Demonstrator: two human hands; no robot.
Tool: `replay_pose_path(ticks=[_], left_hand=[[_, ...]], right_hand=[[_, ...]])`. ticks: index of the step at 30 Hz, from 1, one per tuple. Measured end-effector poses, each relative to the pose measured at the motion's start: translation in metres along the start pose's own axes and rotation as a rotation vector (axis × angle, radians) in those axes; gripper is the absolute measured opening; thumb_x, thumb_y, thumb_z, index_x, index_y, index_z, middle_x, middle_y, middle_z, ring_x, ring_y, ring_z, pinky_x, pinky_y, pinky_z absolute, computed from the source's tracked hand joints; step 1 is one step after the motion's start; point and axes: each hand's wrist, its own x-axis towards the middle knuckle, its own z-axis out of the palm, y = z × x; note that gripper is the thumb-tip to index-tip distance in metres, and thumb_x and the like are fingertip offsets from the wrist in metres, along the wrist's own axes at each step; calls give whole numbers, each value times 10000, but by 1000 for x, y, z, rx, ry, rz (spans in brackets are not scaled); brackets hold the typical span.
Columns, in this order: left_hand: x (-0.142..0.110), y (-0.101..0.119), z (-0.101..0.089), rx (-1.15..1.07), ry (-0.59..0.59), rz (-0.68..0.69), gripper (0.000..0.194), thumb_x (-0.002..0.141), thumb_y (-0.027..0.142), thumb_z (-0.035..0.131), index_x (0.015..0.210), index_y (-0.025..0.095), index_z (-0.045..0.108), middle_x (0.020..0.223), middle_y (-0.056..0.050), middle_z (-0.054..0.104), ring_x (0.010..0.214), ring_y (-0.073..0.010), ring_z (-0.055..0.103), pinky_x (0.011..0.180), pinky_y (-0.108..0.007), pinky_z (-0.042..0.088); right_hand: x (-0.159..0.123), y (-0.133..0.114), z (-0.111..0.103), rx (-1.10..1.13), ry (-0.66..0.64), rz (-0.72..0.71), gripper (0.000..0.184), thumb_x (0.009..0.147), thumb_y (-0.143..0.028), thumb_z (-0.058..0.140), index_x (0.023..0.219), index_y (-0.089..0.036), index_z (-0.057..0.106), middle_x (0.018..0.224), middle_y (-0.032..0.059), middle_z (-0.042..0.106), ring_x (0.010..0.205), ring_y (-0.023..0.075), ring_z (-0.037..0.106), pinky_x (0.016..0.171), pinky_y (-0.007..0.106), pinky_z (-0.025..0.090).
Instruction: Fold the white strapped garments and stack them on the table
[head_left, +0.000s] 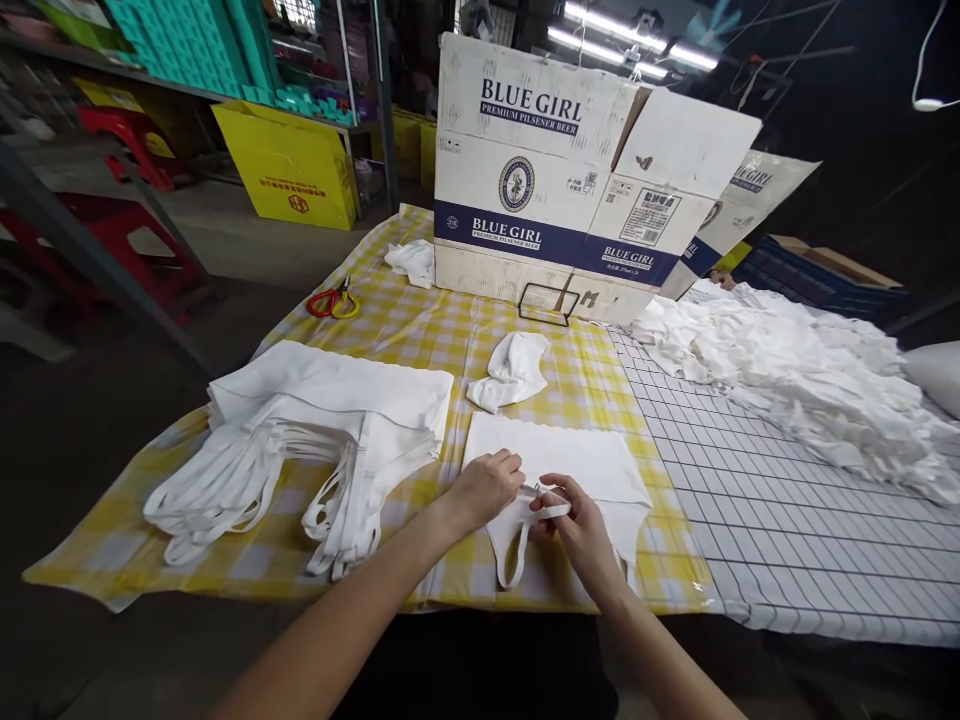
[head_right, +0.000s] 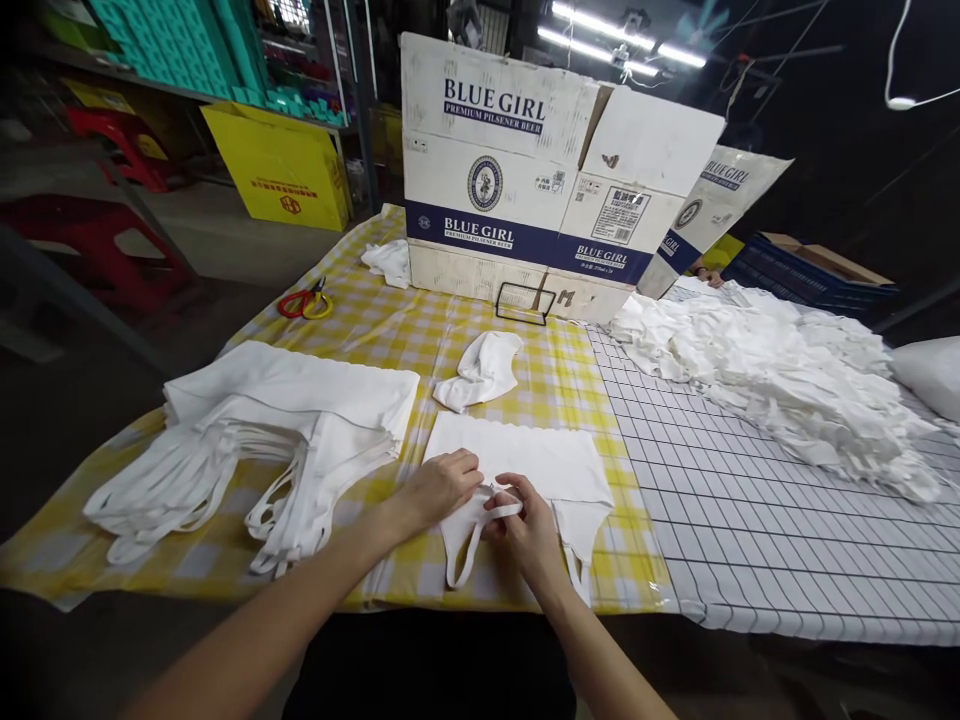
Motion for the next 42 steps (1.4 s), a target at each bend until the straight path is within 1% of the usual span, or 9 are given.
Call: replay_pose_path(ticks=[4, 7, 9, 13, 20, 27, 33, 38, 42], left_hand=[[2, -2, 4, -135, 68, -93, 57, 802, 166, 559, 796, 172, 615, 872, -35, 550, 895, -178, 490, 769, -297, 415], [5, -4, 5, -254, 101, -157, 78, 797, 176, 571, 797, 192, 647, 850, -25, 551, 893, -169, 481, 795, -292, 404], [6, -5, 5, -308, 116, -185, 83, 793, 189, 577, 793, 197, 660, 838, -25, 551, 889, -170, 475, 798, -291, 401], [8, -7, 5, -352, 109, -208, 98, 788, 202, 576, 757, 185, 667, 827, -35, 554, 875, -176, 468, 777, -288, 399], [12, -12, 16, -374, 99, -219, 87, 768, 223, 591, 746, 197, 671, 793, -24, 561, 845, -173, 463, 737, -268, 394], [16, -17, 17, -397, 84, -206, 136, 779, 271, 584, 717, 184, 669, 770, -34, 565, 851, -180, 469, 710, -257, 388], [16, -18, 14, -419, 67, -203, 155, 772, 282, 591, 677, 182, 660, 770, -31, 570, 850, -181, 478, 698, -251, 386], [15, -18, 12, -437, 60, -206, 161, 770, 281, 591, 662, 176, 648, 769, -27, 570, 850, -181, 485, 691, -245, 384], [14, -17, 9, -452, 64, -203, 163, 778, 274, 579, 671, 172, 648, 756, -28, 564, 841, -176, 487, 685, -240, 382]], right_hand=[[12, 3, -3, -230, 31, -51, 148, 836, -316, 479, 892, -204, 557, 728, 16, 624, 522, 137, 534, 511, 256, 416], [22, -1, -3, -446, 83, -204, 132, 813, -253, 486, 832, -202, 606, 734, 21, 613, 600, 150, 539, 579, 263, 412], [29, -4, -1, -534, 77, -299, 135, 796, -229, 492, 790, -198, 623, 743, 25, 598, 650, 158, 538, 602, 260, 401], [40, -7, 2, -565, 35, -356, 151, 787, -223, 473, 761, -191, 619, 730, 24, 583, 658, 158, 538, 606, 252, 399], [51, -5, -3, -598, -96, -315, 120, 741, -214, 487, 745, -190, 605, 714, 7, 586, 659, 153, 535, 614, 242, 403], [57, -12, -5, -716, -106, -337, 134, 722, -158, 477, 705, -185, 607, 702, 9, 577, 641, 144, 524, 603, 242, 381], [60, -14, -8, -694, -189, -346, 154, 781, -203, 463, 743, -194, 612, 748, 11, 588, 680, 147, 543, 630, 248, 400], [60, -12, -7, -767, -155, -402, 141, 736, -155, 476, 732, -193, 612, 698, 6, 556, 638, 144, 521, 600, 247, 391], [59, -11, -6, -799, -125, -441, 195, 691, -91, 449, 744, -191, 608, 688, 2, 537, 628, 138, 515, 576, 233, 381]])
